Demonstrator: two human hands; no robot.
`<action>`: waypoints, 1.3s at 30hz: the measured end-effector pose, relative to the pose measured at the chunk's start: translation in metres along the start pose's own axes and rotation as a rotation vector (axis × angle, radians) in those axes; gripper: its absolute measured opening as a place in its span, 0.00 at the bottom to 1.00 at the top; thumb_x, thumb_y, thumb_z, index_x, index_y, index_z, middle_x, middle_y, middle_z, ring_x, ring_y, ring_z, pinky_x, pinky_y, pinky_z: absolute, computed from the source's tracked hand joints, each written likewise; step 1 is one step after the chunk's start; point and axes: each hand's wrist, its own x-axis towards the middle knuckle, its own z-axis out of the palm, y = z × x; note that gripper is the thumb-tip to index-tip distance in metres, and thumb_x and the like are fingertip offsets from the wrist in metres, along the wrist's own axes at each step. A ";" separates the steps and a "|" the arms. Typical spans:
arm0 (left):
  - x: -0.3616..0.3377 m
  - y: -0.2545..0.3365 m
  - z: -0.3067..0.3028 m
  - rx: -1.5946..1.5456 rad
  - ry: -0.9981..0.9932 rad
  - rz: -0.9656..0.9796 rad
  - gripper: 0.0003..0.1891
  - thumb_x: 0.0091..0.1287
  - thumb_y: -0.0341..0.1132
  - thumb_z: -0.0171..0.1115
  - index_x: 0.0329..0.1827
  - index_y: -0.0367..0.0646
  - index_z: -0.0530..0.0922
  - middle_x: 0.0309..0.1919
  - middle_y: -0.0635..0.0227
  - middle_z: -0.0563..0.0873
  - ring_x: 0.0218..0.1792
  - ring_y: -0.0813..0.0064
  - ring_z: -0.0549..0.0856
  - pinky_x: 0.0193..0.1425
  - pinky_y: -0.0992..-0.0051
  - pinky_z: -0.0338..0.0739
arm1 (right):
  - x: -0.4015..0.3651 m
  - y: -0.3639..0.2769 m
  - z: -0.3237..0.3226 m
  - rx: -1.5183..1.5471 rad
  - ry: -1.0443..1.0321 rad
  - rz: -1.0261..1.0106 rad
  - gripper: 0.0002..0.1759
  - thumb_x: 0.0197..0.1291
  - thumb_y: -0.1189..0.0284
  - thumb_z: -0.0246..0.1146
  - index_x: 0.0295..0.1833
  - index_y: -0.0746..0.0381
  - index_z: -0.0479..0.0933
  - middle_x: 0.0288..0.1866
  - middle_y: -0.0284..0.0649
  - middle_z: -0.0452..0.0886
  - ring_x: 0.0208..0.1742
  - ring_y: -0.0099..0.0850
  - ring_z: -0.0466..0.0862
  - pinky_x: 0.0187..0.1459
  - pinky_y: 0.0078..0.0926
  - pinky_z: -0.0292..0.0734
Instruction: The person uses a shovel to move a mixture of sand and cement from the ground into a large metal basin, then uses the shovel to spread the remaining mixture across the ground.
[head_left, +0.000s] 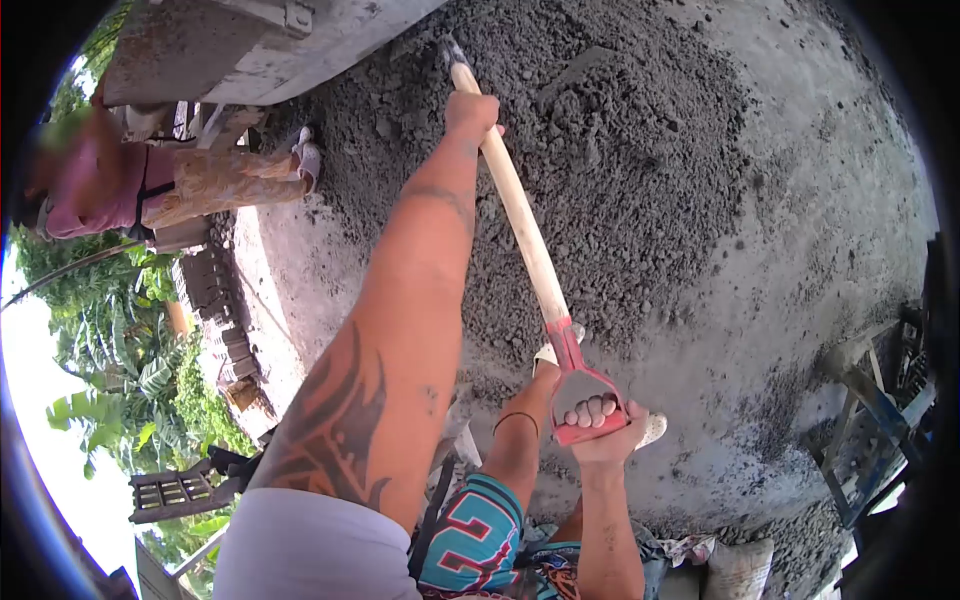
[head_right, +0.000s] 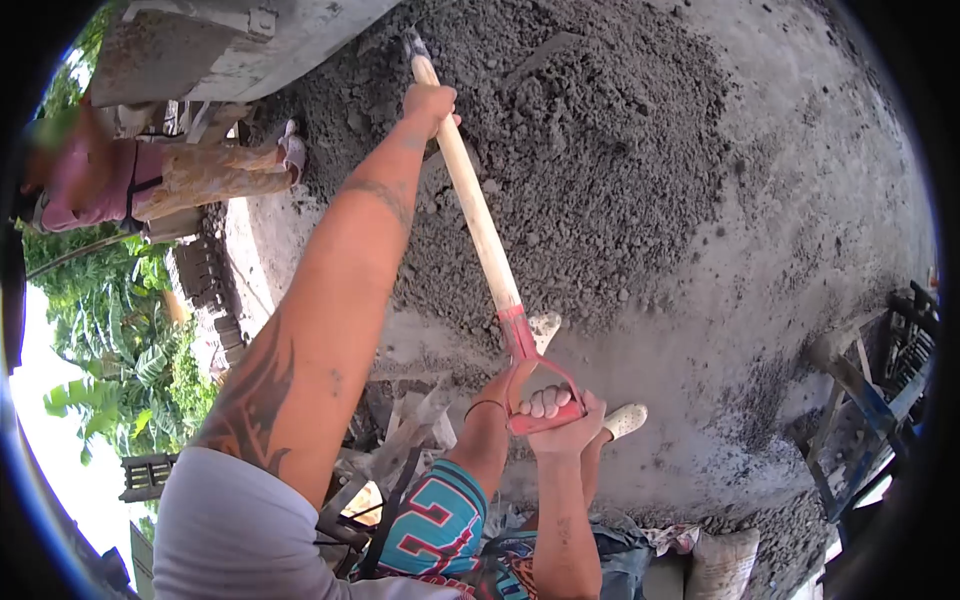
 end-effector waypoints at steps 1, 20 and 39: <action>-0.002 0.001 -0.004 0.043 0.001 -0.022 0.23 0.62 0.28 0.62 0.59 0.24 0.72 0.34 0.55 0.83 0.23 0.63 0.87 0.27 0.66 0.85 | -0.004 -0.006 0.000 -0.009 -0.152 0.063 0.21 0.59 0.53 0.50 0.23 0.57 0.70 0.18 0.35 0.68 0.22 0.34 0.68 0.36 0.38 0.70; -0.210 -0.039 0.028 0.141 0.032 -0.002 0.18 0.61 0.30 0.62 0.50 0.23 0.76 0.30 0.58 0.83 0.23 0.63 0.87 0.27 0.66 0.84 | -0.183 -0.076 -0.123 0.018 -0.244 0.037 0.19 0.61 0.55 0.48 0.26 0.56 0.73 0.19 0.35 0.74 0.25 0.37 0.76 0.41 0.45 0.73; -0.555 -0.162 0.107 -0.261 -0.409 -0.055 0.24 0.68 0.33 0.62 0.57 0.29 0.59 0.32 0.54 0.81 0.25 0.68 0.86 0.30 0.66 0.81 | -0.337 -0.234 -0.435 -0.228 0.629 -0.290 0.26 0.64 0.47 0.46 0.24 0.56 0.70 0.11 0.33 0.68 0.11 0.28 0.68 0.13 0.28 0.67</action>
